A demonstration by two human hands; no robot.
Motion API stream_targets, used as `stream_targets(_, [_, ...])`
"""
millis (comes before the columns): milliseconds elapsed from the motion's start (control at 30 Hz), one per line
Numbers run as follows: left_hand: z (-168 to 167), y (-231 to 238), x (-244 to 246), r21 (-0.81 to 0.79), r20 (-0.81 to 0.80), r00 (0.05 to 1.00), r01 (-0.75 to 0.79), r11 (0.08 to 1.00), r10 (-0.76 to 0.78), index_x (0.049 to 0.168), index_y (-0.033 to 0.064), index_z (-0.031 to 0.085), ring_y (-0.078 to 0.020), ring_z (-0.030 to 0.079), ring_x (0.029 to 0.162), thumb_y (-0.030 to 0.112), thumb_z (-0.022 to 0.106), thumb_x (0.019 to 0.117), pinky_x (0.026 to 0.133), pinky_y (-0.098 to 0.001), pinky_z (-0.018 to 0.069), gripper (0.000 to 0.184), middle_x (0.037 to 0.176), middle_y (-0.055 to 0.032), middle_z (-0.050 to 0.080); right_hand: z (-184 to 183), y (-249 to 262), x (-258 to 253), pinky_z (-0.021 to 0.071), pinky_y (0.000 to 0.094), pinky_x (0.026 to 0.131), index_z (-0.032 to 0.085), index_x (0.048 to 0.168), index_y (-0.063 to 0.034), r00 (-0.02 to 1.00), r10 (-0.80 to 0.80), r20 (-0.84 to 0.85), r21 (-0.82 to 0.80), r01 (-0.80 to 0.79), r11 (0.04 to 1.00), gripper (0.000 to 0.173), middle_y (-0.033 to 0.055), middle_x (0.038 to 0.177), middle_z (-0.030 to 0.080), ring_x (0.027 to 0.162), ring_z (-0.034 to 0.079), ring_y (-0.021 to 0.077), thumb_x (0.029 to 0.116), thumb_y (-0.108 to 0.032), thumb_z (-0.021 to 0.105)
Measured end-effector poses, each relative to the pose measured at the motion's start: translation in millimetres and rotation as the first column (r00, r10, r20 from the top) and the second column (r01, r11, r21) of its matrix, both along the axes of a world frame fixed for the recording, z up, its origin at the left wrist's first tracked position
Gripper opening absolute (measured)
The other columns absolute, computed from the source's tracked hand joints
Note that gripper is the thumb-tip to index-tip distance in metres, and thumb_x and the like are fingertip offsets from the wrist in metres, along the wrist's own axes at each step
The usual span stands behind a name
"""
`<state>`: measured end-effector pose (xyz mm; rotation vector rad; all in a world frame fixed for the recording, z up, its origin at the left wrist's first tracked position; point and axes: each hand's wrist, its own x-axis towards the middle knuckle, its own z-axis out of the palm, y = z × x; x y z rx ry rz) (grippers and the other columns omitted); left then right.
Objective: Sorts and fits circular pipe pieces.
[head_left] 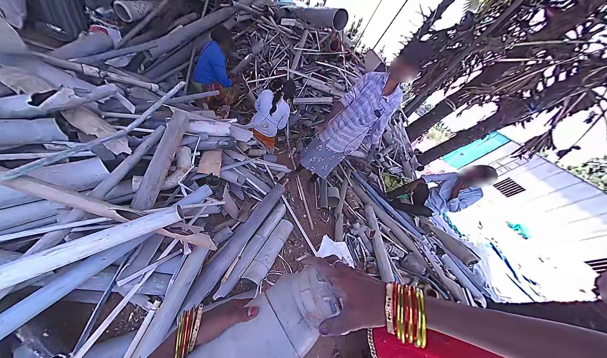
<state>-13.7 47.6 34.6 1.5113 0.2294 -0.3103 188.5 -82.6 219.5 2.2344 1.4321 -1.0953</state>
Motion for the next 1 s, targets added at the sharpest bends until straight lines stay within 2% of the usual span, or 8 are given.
stream_targets(167, [10.2,-0.7,-3.5,0.003,0.004,1.0,-0.01,1.0,0.01,0.151,-0.0072,0.034,-0.0281,0.044,0.138,0.035,0.031,0.1074,0.116,-0.0426,0.031,0.061,0.149,-0.0271,0.044,4.1,-4.0,8.3,0.0449,0.0659,0.098,0.039,0.157,-0.0142,0.908,0.417,0.05,0.068,-0.419,0.905,0.105,0.0406,0.154,0.03,0.13,0.046,0.0585,0.0691,-0.032,0.094])
stream_targets(267, [9.7,0.3,-3.8,0.019,0.026,1.0,0.004,1.0,-0.005,0.151,-0.007,0.035,-0.027,0.045,0.137,0.037,0.032,0.107,0.116,-0.0423,0.0314,0.062,0.148,-0.0267,0.046,1.4,-3.6,24.6,0.0398,0.0687,0.106,0.054,0.149,-0.0254,0.612,0.782,0.114,0.111,-0.791,0.602,0.087,0.0408,0.152,0.035,0.14,0.038,0.0601,0.0701,-0.034,0.091])
stream_targets(367, [2.6,0.6,-2.1,0.042,0.028,0.999,0.015,0.999,-0.016,0.151,-0.0063,0.036,-0.0262,0.043,0.14,0.041,0.032,0.1045,0.117,-0.0418,0.0299,0.067,0.15,-0.025,0.045,8.0,-0.9,21.2,0.0324,0.0756,0.108,0.054,0.149,-0.0353,0.393,0.91,0.136,0.024,-0.919,0.393,0.073,0.0367,0.158,0.032,0.143,0.03,0.063,0.0829,-0.024,0.083])
stream_targets(433, [2.4,0.2,-1.0,0.038,0.017,1.0,0.02,0.999,-0.021,0.152,-0.007,0.034,-0.0267,0.042,0.141,0.041,0.031,0.1053,0.118,-0.0418,0.0291,0.067,0.151,-0.0256,0.043,11.5,-7.9,15.8,0.0273,0.0792,0.109,0.047,0.153,-0.0395,0.468,0.866,0.175,0.028,-0.882,0.471,0.075,0.0343,0.162,0.027,0.146,0.025,0.0617,0.0872,-0.023,0.079])
stream_targets(533, [0.0,-2.4,-0.7,-0.015,0.015,1.0,-0.019,1.0,0.019,0.15,-0.0082,0.034,-0.0203,0.047,0.135,0.043,0.034,0.1036,0.115,-0.0363,0.0335,0.069,0.147,-0.0228,0.048,16.4,-16.3,-2.2,0.0304,0.0716,0.111,0.034,0.161,-0.0335,0.817,0.55,0.174,0.065,-0.567,0.821,0.101,0.0357,0.164,0.017,0.148,0.026,0.0566,0.077,-0.036,0.089])
stream_targets(633, [-0.8,-3.9,-1.5,-0.022,0.014,1.0,-0.025,0.999,0.025,0.151,-0.0077,0.033,-0.0199,0.046,0.136,0.046,0.035,0.1014,0.115,-0.0362,0.0328,0.073,0.148,-0.0225,0.046,22.1,-2.8,-17.9,0.0462,0.0646,0.096,0.008,0.167,-0.0297,0.956,0.239,0.17,-0.13,-0.218,0.967,0.117,0.0382,0.154,0.031,0.128,0.049,0.0558,0.0808,-0.05,0.084])
stream_targets(833, [2.3,-5.8,-2.7,-0.003,0.021,1.0,-0.01,1.0,0.01,0.148,-0.0085,0.037,-0.0213,0.049,0.133,0.041,0.033,0.105,0.114,-0.0377,0.0339,0.066,0.144,-0.0236,0.05,12.2,-4.8,-8.4,0.0471,0.0634,0.097,0.016,0.166,-0.0245,0.969,0.202,0.142,-0.115,-0.187,0.976,0.115,0.0368,0.14,0.045,0.123,0.054,0.0531,0.0776,-0.042,0.088])
stream_targets(1000, [0.2,-5.1,-2.0,-0.013,0.02,1.0,0.008,1.0,-0.007,0.149,-0.0073,0.037,-0.0208,0.05,0.131,0.043,0.033,0.1046,0.113,-0.0382,0.0356,0.067,0.143,-0.0237,0.051,2.6,-23.9,17.4,0.0472,0.0652,0.099,0.047,0.154,-0.0232,0.756,0.625,0.193,0.134,-0.652,0.747,0.099,0.0436,0.151,0.034,0.132,0.046,0.0603,0.0675,-0.034,0.093])
